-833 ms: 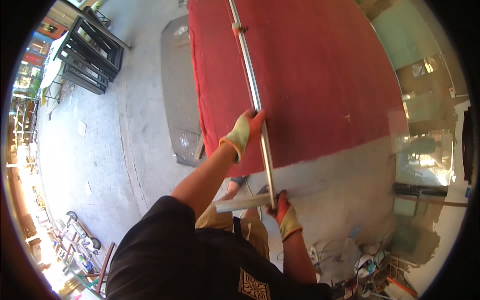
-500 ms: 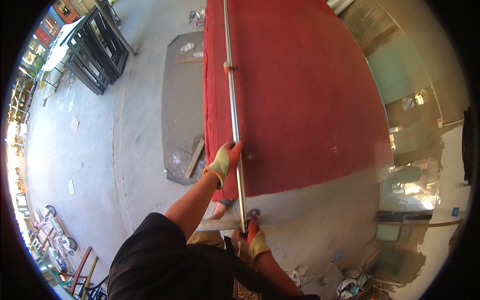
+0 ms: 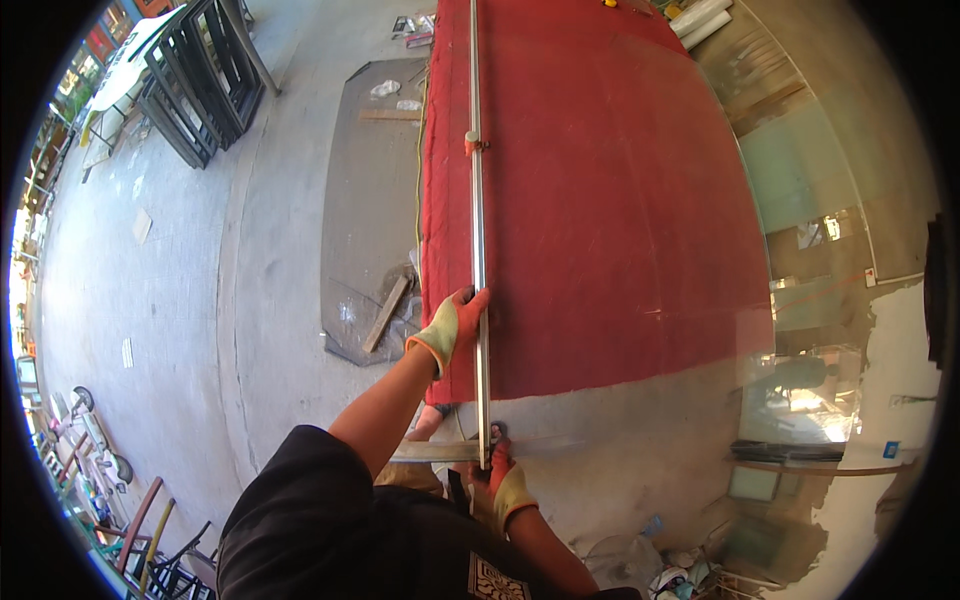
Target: The person measures and marks a glass sheet on a work table, uses a T-square and a scoring tool to cut the glass, and ત્યારબાદ breaks the glass along the scored line with the help of another person.
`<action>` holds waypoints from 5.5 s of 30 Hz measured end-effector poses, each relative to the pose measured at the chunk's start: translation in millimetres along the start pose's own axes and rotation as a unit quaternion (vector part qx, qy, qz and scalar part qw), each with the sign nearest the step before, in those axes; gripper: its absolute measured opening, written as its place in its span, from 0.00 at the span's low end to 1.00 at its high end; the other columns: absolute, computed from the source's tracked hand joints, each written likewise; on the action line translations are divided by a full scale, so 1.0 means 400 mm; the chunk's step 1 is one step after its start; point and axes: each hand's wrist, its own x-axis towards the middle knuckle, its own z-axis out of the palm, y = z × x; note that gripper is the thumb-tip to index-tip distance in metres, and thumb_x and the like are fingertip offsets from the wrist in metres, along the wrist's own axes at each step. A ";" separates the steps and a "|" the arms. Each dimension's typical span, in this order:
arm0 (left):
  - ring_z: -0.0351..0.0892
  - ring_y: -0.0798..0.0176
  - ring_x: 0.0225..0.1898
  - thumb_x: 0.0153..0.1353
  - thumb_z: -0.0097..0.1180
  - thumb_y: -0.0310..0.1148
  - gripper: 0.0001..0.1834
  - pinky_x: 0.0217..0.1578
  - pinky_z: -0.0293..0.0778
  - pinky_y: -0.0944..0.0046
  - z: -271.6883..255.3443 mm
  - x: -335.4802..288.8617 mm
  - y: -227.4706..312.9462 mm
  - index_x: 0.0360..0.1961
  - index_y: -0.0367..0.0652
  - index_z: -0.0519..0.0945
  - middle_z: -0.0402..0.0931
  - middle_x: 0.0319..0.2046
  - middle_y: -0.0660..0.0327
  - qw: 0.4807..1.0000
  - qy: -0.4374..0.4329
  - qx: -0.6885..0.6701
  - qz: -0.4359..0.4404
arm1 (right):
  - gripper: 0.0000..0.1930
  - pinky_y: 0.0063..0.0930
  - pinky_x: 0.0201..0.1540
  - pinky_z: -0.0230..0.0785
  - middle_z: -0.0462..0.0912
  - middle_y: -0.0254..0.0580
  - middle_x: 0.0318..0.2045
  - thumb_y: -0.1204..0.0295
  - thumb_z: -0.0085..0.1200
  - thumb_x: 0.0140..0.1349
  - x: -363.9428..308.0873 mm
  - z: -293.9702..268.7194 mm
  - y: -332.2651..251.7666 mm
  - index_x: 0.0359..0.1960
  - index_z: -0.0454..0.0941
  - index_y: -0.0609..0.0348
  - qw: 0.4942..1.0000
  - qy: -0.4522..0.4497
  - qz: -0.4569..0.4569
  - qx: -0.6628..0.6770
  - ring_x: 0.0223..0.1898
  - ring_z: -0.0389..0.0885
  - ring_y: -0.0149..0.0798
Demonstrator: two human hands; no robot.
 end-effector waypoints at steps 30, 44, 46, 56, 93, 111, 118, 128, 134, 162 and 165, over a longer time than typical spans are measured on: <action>0.86 0.62 0.33 0.74 0.56 0.49 0.26 0.35 0.81 0.62 -0.007 -0.058 0.075 0.58 0.34 0.79 0.84 0.36 0.59 0.994 0.077 -0.075 -0.017 | 0.35 0.35 0.33 0.85 0.88 0.41 0.36 0.32 0.48 0.69 -0.002 0.001 0.014 0.49 0.81 0.55 0.995 -0.078 0.064 -0.010 0.34 0.89 0.40; 0.85 0.63 0.34 0.73 0.55 0.58 0.26 0.35 0.78 0.63 -0.029 -0.055 0.061 0.50 0.43 0.80 0.83 0.34 0.62 0.992 0.064 -0.110 -0.017 | 0.37 0.37 0.38 0.84 0.88 0.41 0.36 0.31 0.46 0.69 -0.020 0.009 0.012 0.51 0.80 0.56 0.990 -0.118 0.060 -0.047 0.33 0.88 0.41; 0.85 0.63 0.34 0.73 0.55 0.58 0.26 0.35 0.78 0.63 -0.043 -0.046 0.049 0.50 0.43 0.80 0.82 0.34 0.62 0.992 0.054 -0.111 -0.010 | 0.38 0.37 0.38 0.84 0.88 0.41 0.36 0.29 0.46 0.67 -0.068 0.050 -0.033 0.51 0.79 0.56 0.989 -0.100 0.074 -0.076 0.33 0.88 0.41; 0.86 0.59 0.32 0.75 0.55 0.52 0.26 0.34 0.81 0.61 -0.032 -0.041 0.066 0.55 0.37 0.77 0.82 0.33 0.59 0.991 0.071 -0.108 -0.032 | 0.39 0.34 0.33 0.83 0.87 0.42 0.34 0.28 0.47 0.65 -0.072 0.059 -0.031 0.49 0.80 0.55 0.993 -0.080 0.068 -0.058 0.31 0.88 0.40; 0.84 0.51 0.54 0.73 0.55 0.55 0.32 0.57 0.76 0.54 -0.065 0.051 0.087 0.66 0.42 0.75 0.85 0.49 0.51 0.984 0.105 0.129 -0.057 | 0.23 0.28 0.44 0.79 0.84 0.41 0.40 0.48 0.44 0.79 -0.074 0.048 -0.005 0.58 0.74 0.55 0.988 -0.136 0.055 0.046 0.40 0.85 0.36; 0.85 0.64 0.38 0.76 0.53 0.51 0.21 0.35 0.77 0.60 -0.087 0.090 0.041 0.53 0.45 0.78 0.84 0.38 0.64 0.992 0.089 0.092 -0.013 | 0.23 0.31 0.50 0.81 0.82 0.38 0.43 0.49 0.48 0.78 -0.060 0.042 0.013 0.56 0.75 0.58 0.983 -0.154 0.065 0.080 0.43 0.83 0.37; 0.85 0.63 0.37 0.75 0.55 0.50 0.21 0.36 0.78 0.59 -0.084 0.111 0.015 0.55 0.43 0.78 0.83 0.37 0.64 0.989 0.115 0.087 -0.013 | 0.24 0.30 0.51 0.81 0.81 0.38 0.45 0.49 0.50 0.77 -0.066 0.049 0.006 0.59 0.74 0.57 0.981 -0.151 0.078 0.098 0.45 0.83 0.37; 0.84 0.64 0.35 0.76 0.55 0.48 0.20 0.33 0.78 0.61 -0.075 0.065 0.074 0.54 0.43 0.79 0.83 0.37 0.64 0.991 0.103 0.074 -0.052 | 0.23 0.29 0.49 0.81 0.81 0.37 0.44 0.49 0.50 0.77 -0.068 0.060 0.007 0.58 0.74 0.55 0.981 -0.165 0.046 0.090 0.43 0.83 0.36; 0.85 0.64 0.36 0.76 0.55 0.48 0.19 0.34 0.78 0.63 -0.072 0.055 0.088 0.53 0.43 0.80 0.83 0.37 0.65 0.986 0.122 0.090 -0.075 | 0.22 0.29 0.45 0.81 0.81 0.36 0.40 0.48 0.52 0.75 -0.062 0.068 0.010 0.53 0.74 0.55 0.985 -0.136 0.060 0.090 0.39 0.82 0.35; 0.88 0.60 0.41 0.73 0.57 0.51 0.25 0.44 0.84 0.57 0.403 0.222 0.052 0.60 0.44 0.78 0.87 0.43 0.61 0.987 0.095 0.076 -0.106 | 0.17 0.32 0.42 0.75 0.77 0.29 0.40 0.51 0.59 0.72 -0.024 -0.253 -0.252 0.45 0.76 0.51 0.987 0.020 -0.050 0.151 0.42 0.74 0.27; 0.88 0.62 0.40 0.73 0.57 0.50 0.25 0.42 0.85 0.59 0.528 0.254 0.044 0.61 0.44 0.78 0.87 0.43 0.60 0.988 0.089 0.088 -0.089 | 0.19 0.38 0.48 0.74 0.75 0.29 0.44 0.50 0.60 0.71 0.001 -0.336 -0.312 0.47 0.74 0.50 0.982 0.074 -0.070 0.161 0.46 0.71 0.29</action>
